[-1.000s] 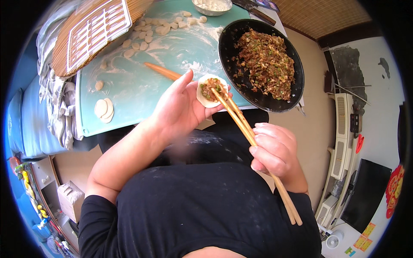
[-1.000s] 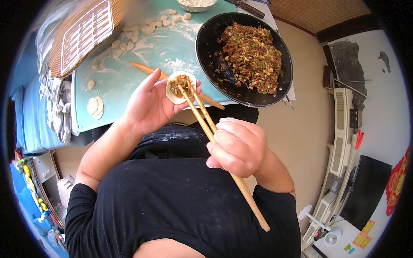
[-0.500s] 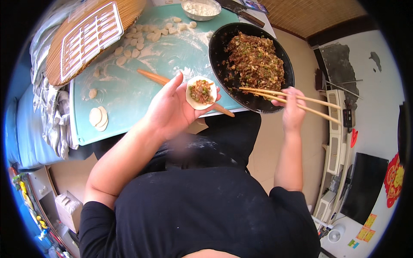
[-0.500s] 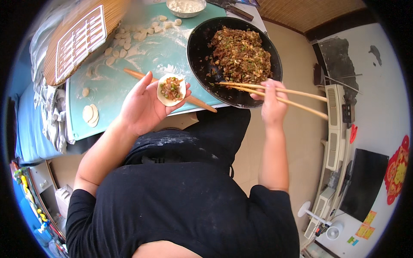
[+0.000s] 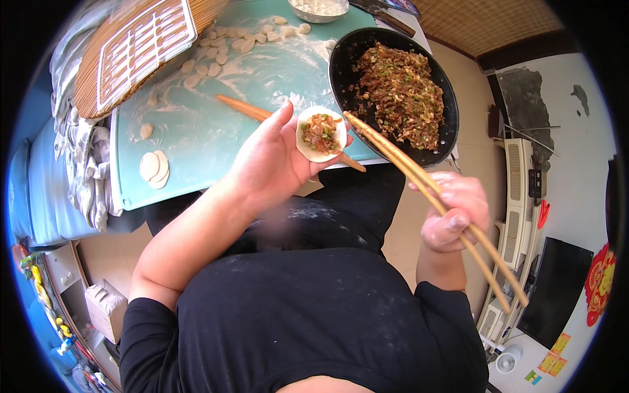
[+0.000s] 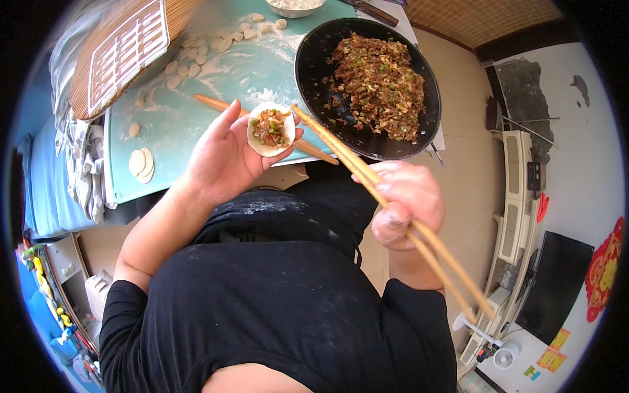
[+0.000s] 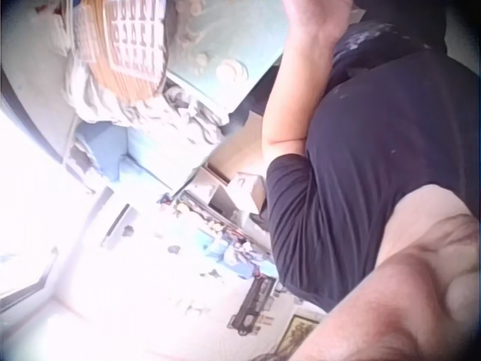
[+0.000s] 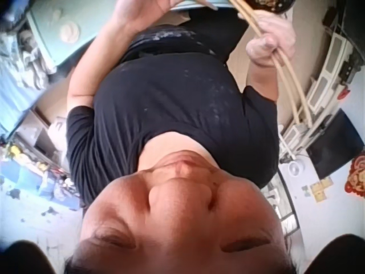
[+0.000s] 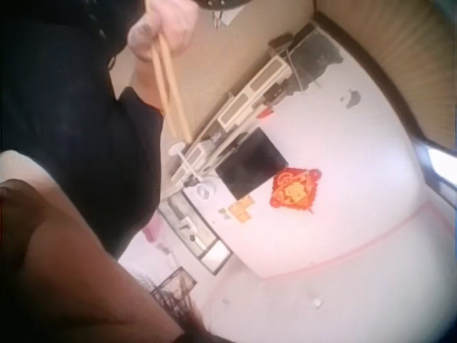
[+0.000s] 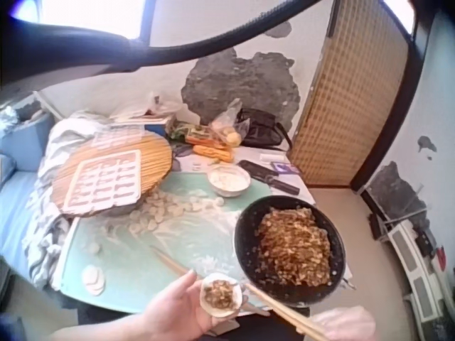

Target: The person makes dumplings by placing a meat and vegetable filling onto round dough wrappers using chopsticks. They fold and pleat the edges of the wrappers to seal the dumplings, then place the finished items into a plastic tray. The process is repeated for multiple dumplings.

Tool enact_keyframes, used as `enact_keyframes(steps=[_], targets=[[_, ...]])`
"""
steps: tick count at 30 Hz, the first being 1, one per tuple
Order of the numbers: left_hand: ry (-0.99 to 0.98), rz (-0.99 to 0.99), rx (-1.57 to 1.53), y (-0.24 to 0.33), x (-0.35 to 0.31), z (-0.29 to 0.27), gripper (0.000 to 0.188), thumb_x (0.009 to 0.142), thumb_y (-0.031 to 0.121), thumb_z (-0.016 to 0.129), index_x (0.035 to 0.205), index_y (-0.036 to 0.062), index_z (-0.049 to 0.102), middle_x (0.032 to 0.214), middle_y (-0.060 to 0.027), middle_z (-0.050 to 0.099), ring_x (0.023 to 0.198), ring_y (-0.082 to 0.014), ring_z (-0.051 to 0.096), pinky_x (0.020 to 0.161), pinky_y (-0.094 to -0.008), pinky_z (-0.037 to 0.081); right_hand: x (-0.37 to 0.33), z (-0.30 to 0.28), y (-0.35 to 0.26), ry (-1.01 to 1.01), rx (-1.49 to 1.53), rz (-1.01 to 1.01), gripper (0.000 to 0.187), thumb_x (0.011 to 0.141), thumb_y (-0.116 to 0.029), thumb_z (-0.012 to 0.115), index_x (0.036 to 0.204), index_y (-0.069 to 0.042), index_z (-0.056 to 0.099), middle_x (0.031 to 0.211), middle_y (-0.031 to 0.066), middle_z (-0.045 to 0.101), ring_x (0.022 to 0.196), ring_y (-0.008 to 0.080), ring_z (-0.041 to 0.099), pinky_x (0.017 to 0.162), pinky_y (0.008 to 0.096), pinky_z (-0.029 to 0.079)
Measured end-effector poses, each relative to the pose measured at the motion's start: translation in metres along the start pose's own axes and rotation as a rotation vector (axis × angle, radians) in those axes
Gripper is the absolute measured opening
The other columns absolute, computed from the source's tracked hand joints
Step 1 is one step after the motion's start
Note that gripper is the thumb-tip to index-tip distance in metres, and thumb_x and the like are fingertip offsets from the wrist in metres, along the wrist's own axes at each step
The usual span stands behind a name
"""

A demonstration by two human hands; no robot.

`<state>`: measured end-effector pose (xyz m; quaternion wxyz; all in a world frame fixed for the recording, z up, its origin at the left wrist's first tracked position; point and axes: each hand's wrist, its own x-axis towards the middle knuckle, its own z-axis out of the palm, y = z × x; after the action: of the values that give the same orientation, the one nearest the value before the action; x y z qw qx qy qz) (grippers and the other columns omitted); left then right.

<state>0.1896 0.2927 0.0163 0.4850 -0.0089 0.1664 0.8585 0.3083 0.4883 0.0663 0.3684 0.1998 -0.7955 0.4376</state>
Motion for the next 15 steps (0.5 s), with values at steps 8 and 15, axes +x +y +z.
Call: enact_keyframes(steps=[8, 15], targets=[[0.019, 0.021, 0.028, 0.001, -0.003, 0.001, 0.059, 0.096, 0.043, 0.024, 0.125, -0.0079, 0.036, 0.126, -0.0215, 0.046, 0.115, -0.0283, 0.049, 0.100, -0.0383, 0.039, 0.001, 0.007, -0.008, -0.089, -0.067, -0.057, 0.035, 0.091, -0.033, 0.048, 0.089, 0.001, 0.051, 0.073, 0.0153, 0.055, 0.061, 0.0279, 0.062, 0.057, 0.0375, 0.055], [0.023, -0.022, 0.018, 0.007, -0.007, 0.001, 0.061, 0.095, 0.044, 0.026, 0.124, -0.0080, 0.037, 0.125, -0.0227, 0.046, 0.116, -0.0286, 0.048, 0.099, -0.0380, 0.040, 0.023, -0.014, 0.003, 0.108, 0.316, 0.236, 0.033, 0.095, -0.032, 0.036, 0.086, -0.002, 0.047, 0.073, 0.0111, 0.047, 0.053, 0.0216, 0.056, 0.045, 0.0315, 0.052]])
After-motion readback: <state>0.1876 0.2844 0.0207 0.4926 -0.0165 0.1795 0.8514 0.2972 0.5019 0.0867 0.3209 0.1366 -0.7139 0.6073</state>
